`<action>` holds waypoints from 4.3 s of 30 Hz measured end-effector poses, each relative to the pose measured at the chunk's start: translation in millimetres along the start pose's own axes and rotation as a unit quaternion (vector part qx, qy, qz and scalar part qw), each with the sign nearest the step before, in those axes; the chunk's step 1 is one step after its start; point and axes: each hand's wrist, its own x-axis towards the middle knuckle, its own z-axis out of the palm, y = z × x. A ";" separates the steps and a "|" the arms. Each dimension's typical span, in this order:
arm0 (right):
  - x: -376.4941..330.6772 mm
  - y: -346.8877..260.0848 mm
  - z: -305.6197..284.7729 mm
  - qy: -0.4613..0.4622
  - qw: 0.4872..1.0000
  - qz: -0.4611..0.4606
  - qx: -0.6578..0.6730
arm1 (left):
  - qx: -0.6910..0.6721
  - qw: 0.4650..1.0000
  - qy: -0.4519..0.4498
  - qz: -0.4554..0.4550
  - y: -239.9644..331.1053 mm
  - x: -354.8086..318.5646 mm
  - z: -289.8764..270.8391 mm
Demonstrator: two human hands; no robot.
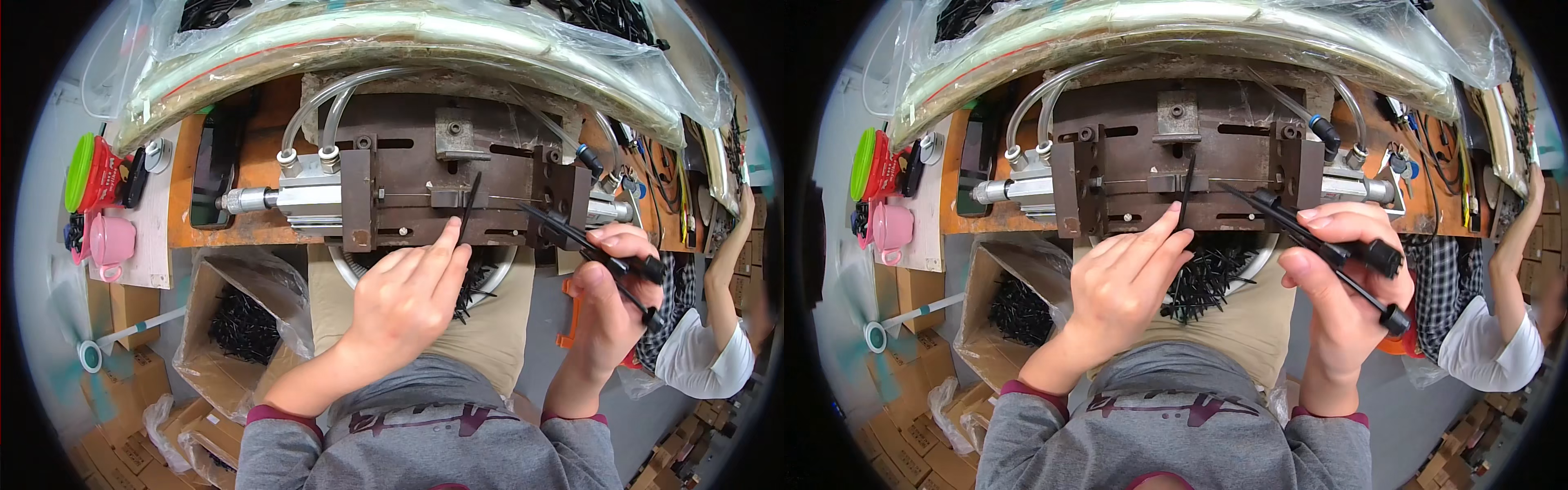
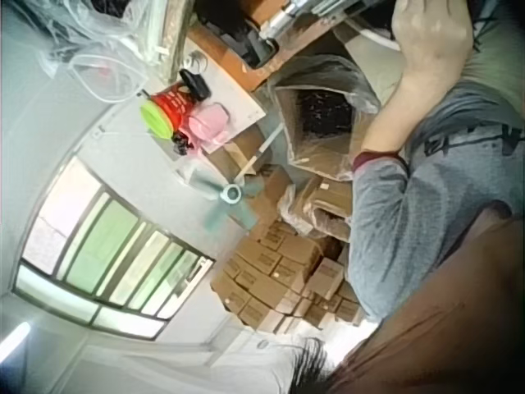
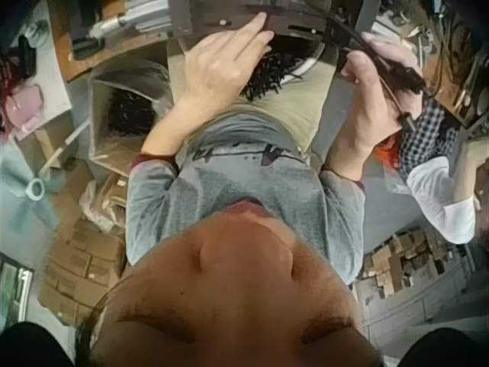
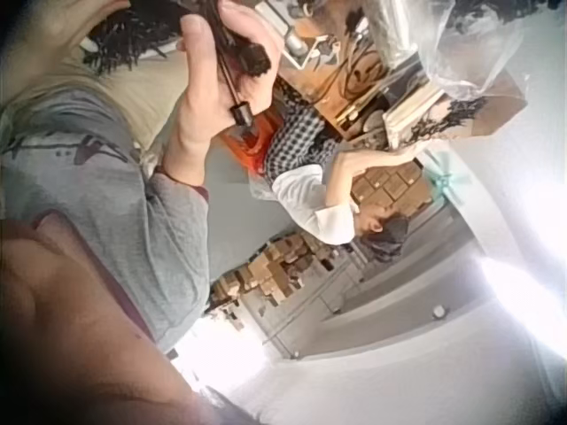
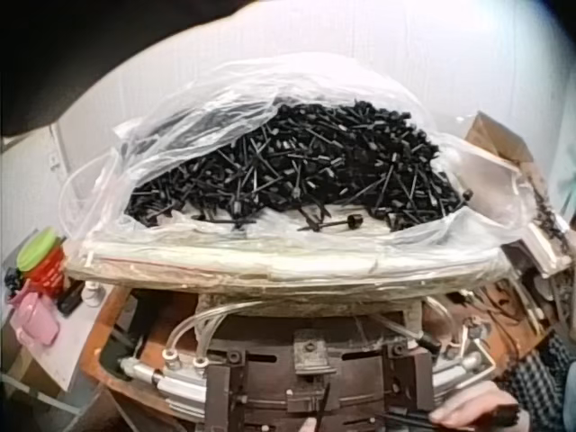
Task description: The recorder is assembling small black electronic components using a specialized fixture on a workbench.
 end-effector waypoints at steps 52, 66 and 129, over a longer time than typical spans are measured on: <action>-15.6 25.6 25.2 -0.031 0.948 -0.229 -0.218 | -0.152 0.986 0.009 -0.070 4.2 6.4 -23.2; -15.4 19.4 16.1 -0.011 0.996 -0.029 0.078 | 0.044 0.996 -0.079 -0.029 15.8 16.8 -18.4; -8.2 4.4 22.0 -0.022 0.992 -0.009 0.125 | -0.265 0.963 0.021 -0.042 2.0 2.2 -42.7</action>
